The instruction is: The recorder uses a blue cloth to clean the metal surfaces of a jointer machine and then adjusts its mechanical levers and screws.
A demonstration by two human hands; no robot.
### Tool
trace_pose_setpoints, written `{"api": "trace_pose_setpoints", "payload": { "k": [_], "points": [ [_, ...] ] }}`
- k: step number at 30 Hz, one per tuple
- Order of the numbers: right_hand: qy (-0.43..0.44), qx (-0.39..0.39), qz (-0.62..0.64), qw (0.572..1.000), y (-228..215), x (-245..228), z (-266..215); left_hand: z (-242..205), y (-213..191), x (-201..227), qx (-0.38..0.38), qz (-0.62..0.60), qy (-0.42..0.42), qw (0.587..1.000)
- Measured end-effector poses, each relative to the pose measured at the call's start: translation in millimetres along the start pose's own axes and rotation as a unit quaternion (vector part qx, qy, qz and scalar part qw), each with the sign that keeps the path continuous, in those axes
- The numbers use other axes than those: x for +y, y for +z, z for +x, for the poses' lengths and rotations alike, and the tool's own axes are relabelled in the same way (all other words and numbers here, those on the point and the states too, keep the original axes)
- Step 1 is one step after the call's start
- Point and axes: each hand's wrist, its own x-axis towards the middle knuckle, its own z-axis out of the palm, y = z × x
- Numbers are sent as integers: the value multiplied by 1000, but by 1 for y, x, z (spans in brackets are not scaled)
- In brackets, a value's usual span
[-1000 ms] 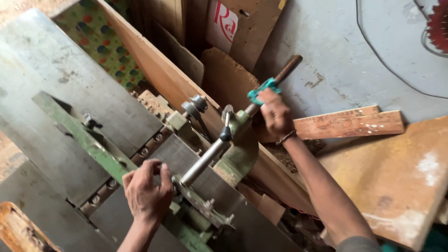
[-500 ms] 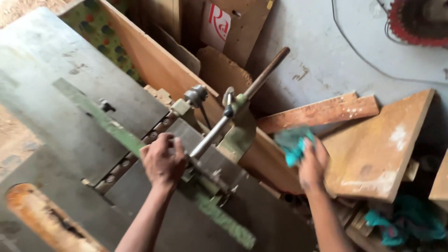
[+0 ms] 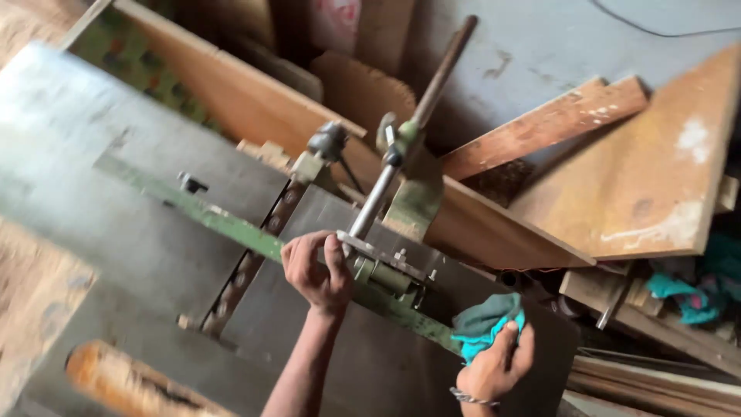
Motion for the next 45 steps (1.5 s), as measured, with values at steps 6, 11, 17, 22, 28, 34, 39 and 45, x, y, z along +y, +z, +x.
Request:
{"api": "trace_pose_setpoints", "payload": {
  "k": [6,11,17,22,28,34,39,45],
  "points": [
    [-41,-30,2,999,40,9,75,25,59,-3,-18,-15,-5,1000],
    [46,-140,20,989,74,-6,154,54,114,8,-40,14,-28,999],
    [-67,-332,18,941,177,-61,199,59,130,11,-81,89,-42,992],
    [-498,-522,-46,691,304,-58,200,64,136,14,-86,111,-37,989],
    [-547,-662,-83,505,386,17,248,65,140,14,-98,128,-72,984],
    [-651,-538,-364,393,480,27,367,70,144,13,-98,144,-62,983],
    [-662,-542,-307,416,488,32,346,73,142,17,-129,170,-82,973],
    [-509,-668,-175,514,388,-1,239,69,145,10,-106,159,-60,980]
  ]
}}
